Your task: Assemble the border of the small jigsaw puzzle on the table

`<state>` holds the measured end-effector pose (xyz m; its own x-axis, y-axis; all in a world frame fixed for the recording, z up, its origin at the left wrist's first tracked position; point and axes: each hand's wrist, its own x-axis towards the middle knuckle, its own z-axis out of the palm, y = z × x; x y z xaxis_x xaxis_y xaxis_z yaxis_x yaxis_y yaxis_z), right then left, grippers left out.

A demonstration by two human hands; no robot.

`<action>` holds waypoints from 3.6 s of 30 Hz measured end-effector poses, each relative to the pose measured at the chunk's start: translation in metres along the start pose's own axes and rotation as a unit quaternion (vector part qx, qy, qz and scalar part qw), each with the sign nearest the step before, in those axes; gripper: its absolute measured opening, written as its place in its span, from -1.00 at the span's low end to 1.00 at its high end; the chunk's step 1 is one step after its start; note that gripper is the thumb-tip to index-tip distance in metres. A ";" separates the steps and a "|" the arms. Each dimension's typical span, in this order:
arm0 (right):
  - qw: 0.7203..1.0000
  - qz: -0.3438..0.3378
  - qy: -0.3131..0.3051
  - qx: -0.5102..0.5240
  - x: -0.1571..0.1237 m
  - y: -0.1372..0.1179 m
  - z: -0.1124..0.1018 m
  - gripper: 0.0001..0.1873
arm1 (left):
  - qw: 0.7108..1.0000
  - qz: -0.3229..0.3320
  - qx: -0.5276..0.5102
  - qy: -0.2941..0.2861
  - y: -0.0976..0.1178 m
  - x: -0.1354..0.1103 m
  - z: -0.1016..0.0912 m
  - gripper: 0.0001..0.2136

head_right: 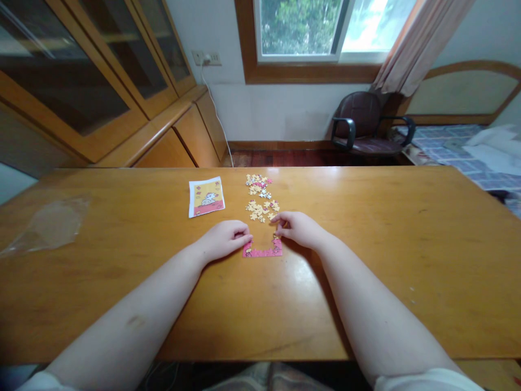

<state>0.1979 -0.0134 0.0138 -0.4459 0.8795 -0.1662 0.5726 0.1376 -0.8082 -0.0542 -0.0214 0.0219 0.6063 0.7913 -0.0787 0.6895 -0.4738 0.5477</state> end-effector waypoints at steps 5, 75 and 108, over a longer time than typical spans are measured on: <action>1.000 0.002 -0.007 -0.012 0.000 0.000 0.000 -0.66 | 1.000 0.001 -0.002 0.002 -0.001 0.000 0.001 -0.72; 0.946 -0.054 0.107 -0.300 0.015 -0.001 0.022 -0.37 | 0.993 -0.037 0.077 0.085 -0.008 0.012 0.009 -0.46; 0.956 -0.086 0.070 -0.271 0.009 -0.005 0.021 -0.37 | 0.995 0.022 0.092 0.019 -0.009 0.007 0.011 -0.48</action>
<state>0.1764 -0.0154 0.0042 -0.4907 0.8699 0.0500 0.7885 0.4677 -0.3995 -0.0513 -0.0158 0.0070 0.6246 0.7806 -0.0253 0.7260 -0.5684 0.3871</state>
